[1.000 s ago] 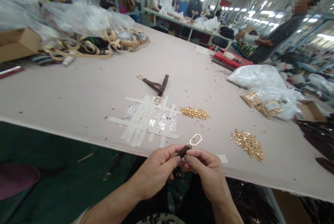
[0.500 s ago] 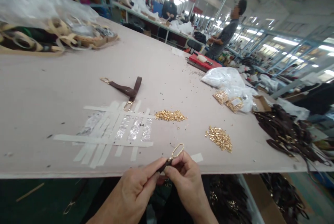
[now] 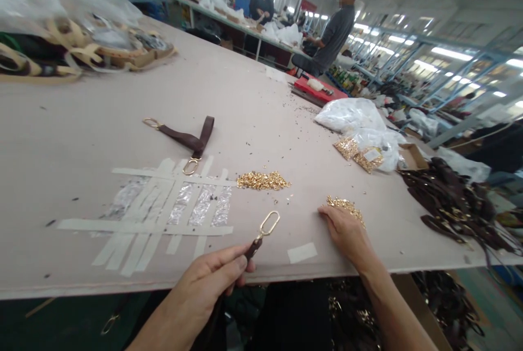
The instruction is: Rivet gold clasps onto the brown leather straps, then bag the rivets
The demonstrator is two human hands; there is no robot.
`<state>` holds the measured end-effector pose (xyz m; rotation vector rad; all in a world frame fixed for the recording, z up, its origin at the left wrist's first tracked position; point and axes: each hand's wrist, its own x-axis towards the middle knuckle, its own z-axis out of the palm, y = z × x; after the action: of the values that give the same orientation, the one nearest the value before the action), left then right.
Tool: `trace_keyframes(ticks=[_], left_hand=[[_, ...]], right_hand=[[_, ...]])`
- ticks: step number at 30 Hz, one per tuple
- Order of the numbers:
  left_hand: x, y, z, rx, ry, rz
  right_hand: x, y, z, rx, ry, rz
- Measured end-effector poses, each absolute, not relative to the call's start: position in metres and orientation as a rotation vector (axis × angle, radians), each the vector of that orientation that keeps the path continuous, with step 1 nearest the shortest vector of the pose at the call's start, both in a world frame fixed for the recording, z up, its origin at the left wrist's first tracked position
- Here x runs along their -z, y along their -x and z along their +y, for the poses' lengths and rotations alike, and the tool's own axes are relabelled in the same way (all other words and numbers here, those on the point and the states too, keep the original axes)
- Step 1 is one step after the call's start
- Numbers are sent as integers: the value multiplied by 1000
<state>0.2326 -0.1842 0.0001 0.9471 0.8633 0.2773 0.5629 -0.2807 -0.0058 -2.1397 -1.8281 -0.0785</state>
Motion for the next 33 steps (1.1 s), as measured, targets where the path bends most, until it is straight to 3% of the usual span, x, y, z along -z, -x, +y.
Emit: trace_keyframes(ticks=[10,20,33], left_hand=[[-11,-249,-182,-393,-888,757],[-9,-249,-182,-536,-1134,831],[-4,-240,-195,-649,-1290,822]], right_hand=[[-7,-572,-272,-92,2319,-1666],[5,-400,-269,-362,1536,-1305],[6,-369,-271,-249,1567,-1283]])
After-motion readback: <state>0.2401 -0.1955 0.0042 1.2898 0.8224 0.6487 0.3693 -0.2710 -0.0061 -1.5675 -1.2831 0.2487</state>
